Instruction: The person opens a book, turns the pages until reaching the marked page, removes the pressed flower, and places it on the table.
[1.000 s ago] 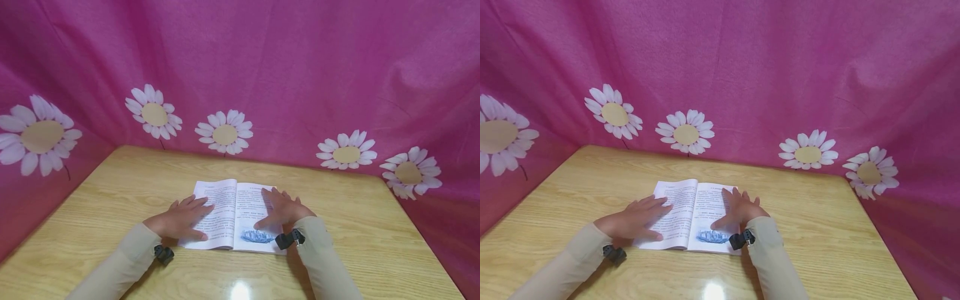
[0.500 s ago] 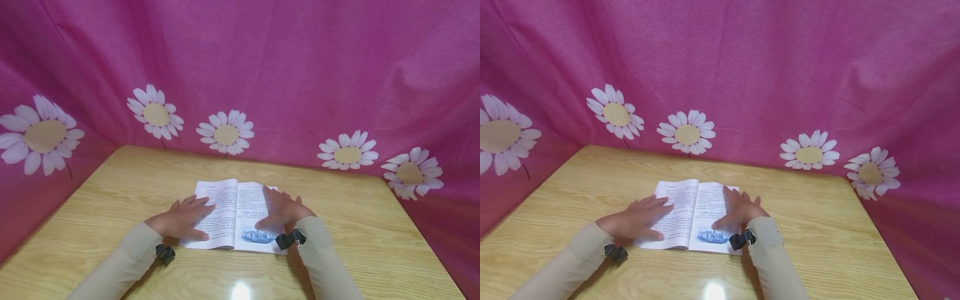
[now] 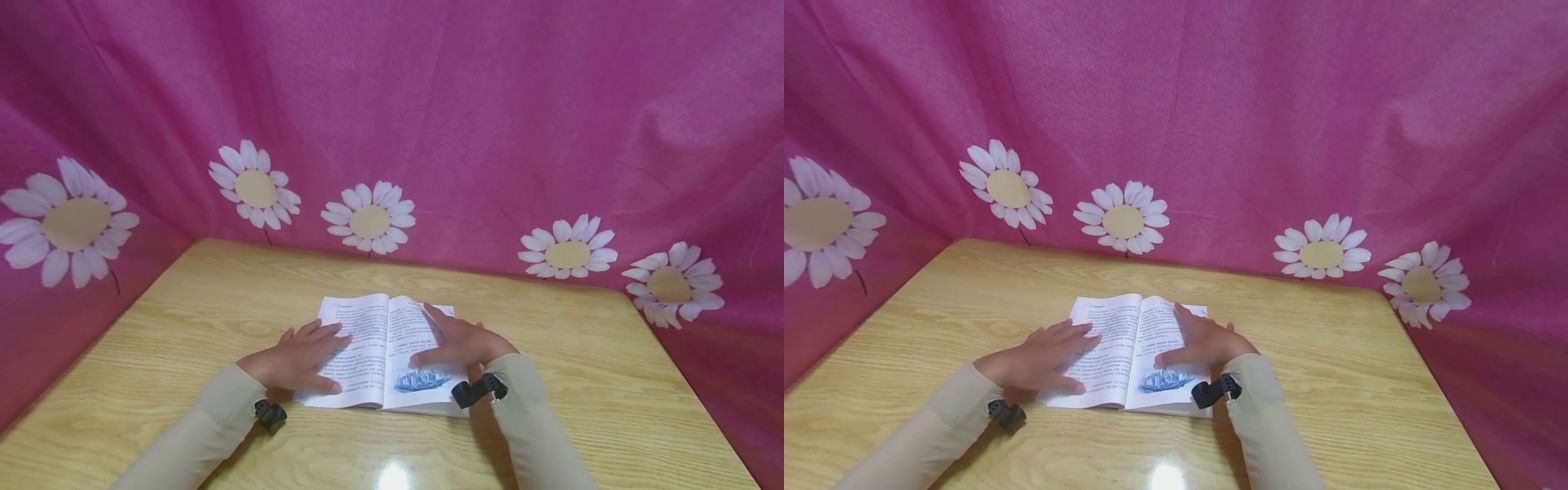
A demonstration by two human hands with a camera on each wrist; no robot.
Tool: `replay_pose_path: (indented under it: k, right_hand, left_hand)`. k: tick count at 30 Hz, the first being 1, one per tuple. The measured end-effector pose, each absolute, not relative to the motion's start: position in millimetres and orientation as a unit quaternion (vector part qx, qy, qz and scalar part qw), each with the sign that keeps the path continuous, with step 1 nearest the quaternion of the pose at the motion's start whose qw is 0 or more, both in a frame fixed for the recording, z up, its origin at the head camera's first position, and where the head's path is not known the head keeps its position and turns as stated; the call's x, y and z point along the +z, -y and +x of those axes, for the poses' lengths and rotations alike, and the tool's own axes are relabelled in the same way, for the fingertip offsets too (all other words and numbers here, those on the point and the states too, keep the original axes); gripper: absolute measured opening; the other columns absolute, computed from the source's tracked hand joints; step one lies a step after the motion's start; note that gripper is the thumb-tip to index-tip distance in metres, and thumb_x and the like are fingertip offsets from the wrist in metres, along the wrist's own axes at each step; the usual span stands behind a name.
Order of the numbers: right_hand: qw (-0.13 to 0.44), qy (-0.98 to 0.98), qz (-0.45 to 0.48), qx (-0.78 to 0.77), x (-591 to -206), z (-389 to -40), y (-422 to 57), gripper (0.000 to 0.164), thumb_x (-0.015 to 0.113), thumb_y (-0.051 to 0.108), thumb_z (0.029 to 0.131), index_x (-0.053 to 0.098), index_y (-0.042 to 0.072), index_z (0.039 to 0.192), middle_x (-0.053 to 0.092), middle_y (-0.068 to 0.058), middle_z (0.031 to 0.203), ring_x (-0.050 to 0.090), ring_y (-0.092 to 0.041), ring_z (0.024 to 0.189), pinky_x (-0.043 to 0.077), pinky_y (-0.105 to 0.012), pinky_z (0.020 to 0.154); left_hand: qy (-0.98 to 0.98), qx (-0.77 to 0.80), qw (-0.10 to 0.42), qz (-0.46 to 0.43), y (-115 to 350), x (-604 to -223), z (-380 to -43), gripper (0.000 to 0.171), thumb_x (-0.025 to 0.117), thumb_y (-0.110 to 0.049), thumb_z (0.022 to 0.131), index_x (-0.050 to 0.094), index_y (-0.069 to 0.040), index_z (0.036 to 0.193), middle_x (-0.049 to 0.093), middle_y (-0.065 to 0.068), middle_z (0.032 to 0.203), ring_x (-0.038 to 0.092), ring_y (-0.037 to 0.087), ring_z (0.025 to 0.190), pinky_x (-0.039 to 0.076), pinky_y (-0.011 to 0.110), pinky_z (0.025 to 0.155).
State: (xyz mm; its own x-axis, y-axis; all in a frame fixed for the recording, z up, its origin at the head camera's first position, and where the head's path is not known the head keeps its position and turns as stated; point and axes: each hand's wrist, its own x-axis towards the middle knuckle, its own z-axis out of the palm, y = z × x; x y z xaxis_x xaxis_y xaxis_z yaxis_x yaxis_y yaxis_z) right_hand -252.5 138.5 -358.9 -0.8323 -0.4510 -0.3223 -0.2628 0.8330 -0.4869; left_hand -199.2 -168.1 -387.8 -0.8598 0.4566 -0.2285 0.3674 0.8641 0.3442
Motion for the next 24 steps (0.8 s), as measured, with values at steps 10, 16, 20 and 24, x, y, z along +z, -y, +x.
replay_pose_path:
  k: [10, 16, 20, 24]
  right_hand:
    - [0.219, -0.908, -0.169, -0.313, -354.1, -253.0, -134.7, 0.1, 0.06, 0.071, 0.078, 0.016, 0.024, 0.156, 0.034, -0.009, 0.154, 0.035, -0.032, 0.138, 0.028, -0.061, 0.107]
    - [0.192, -0.889, -0.166, -0.38, -345.5, -251.3, -134.5, 0.084, 0.044, 0.073, 0.087, 0.021, 0.028, 0.154, 0.032, -0.007, 0.155, 0.03, -0.033, 0.141, 0.023, -0.065, 0.107]
    - [0.175, -0.878, -0.163, -0.414, -340.5, -250.2, -135.2, 0.075, 0.033, 0.07, 0.093, 0.022, 0.028, 0.154, 0.023, -0.004, 0.159, 0.017, -0.03, 0.146, 0.015, -0.063, 0.111]
    - [0.171, -0.863, -0.172, -0.444, -338.7, -249.6, -135.8, 0.06, 0.03, 0.055, 0.101, 0.025, 0.026, 0.153, 0.037, -0.005, 0.152, 0.025, -0.029, 0.143, 0.017, -0.061, 0.111]
  left_hand:
    - [-0.952, 0.144, 0.157, 0.221, 168.3, -387.1, -200.6, 0.085, 0.069, -0.056, 0.08, 0.033, -0.025, 0.151, 0.019, 0.007, 0.159, 0.009, 0.04, 0.145, 0.007, 0.071, 0.107]
    - [-0.952, 0.146, 0.154, 0.222, 168.3, -386.9, -200.6, 0.085, 0.069, -0.056, 0.081, 0.033, -0.025, 0.151, 0.02, 0.007, 0.159, 0.009, 0.04, 0.145, 0.006, 0.071, 0.107]
    - [-0.952, 0.148, 0.155, 0.221, 168.3, -386.5, -200.2, 0.085, 0.069, -0.056, 0.08, 0.033, -0.025, 0.151, 0.019, 0.007, 0.159, 0.009, 0.04, 0.145, 0.006, 0.07, 0.107]
    - [-0.952, 0.145, 0.156, 0.22, 168.5, -386.9, -200.2, 0.086, 0.068, -0.058, 0.08, 0.032, -0.025, 0.152, 0.019, 0.007, 0.159, 0.009, 0.039, 0.145, 0.007, 0.07, 0.107]
